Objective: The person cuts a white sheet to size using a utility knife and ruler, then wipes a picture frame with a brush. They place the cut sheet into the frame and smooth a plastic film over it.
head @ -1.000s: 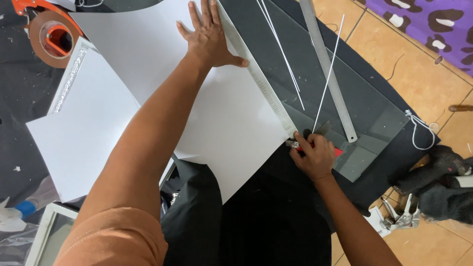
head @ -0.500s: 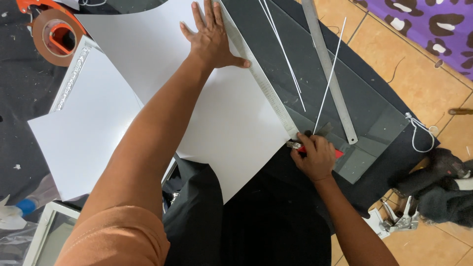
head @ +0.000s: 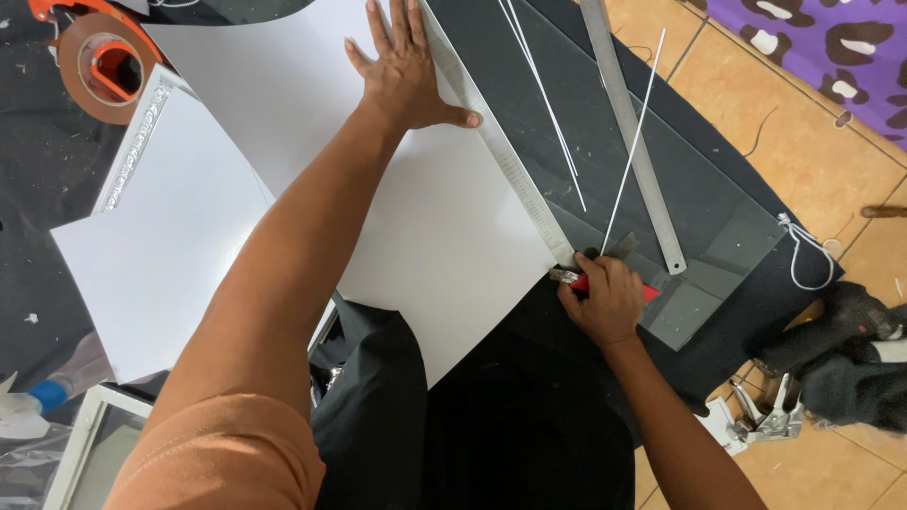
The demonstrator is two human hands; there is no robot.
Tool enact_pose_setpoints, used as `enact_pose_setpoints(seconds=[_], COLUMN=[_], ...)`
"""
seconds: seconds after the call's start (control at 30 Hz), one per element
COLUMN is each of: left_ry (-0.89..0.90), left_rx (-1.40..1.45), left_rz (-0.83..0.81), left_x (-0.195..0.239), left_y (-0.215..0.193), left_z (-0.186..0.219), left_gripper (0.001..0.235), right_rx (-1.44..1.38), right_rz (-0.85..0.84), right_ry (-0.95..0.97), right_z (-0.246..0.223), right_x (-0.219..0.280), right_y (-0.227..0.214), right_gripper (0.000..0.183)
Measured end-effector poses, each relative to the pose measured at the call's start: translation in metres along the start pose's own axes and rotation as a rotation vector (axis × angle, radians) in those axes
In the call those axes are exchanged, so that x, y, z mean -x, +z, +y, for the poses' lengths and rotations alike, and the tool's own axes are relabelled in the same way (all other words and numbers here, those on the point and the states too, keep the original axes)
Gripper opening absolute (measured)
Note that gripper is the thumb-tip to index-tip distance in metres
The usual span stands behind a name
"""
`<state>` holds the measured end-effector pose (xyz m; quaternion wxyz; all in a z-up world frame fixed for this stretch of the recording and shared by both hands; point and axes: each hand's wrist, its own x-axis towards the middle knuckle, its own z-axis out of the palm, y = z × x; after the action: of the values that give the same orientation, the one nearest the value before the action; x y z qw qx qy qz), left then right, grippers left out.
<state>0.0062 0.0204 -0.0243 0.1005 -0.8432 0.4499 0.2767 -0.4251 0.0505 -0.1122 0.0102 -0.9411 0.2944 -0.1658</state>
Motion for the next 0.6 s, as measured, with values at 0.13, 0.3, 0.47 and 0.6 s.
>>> enact_pose_setpoints(seconds=[0.13, 0.3, 0.47, 0.6], left_ry=[-0.005, -0.022, -0.037, -0.042], left_rx=[0.008, 0.000, 0.001, 0.009], left_rz=[-0.009, -0.014, -0.033, -0.067], left_x=[0.001, 0.001, 0.004, 0.005], left_y=[-0.002, -0.003, -0.009, -0.011], left_z=[0.000, 0.002, 0.004, 0.005], left_gripper=[0.162, 0.163, 0.163, 0.162], right_rx=[0.017, 0.022, 0.024, 0.017], right_rz=[0.011, 0.003, -0.002, 0.041], right_ry=[-0.015, -0.023, -0.022, -0.031], right_z=[0.003, 0.003, 0.003, 0.002], right_x=[0.003, 0.004, 0.004, 0.002], right_y=[0.004, 0.003, 0.003, 0.003], right_gripper=[0.042, 0.041, 0.043, 0.041])
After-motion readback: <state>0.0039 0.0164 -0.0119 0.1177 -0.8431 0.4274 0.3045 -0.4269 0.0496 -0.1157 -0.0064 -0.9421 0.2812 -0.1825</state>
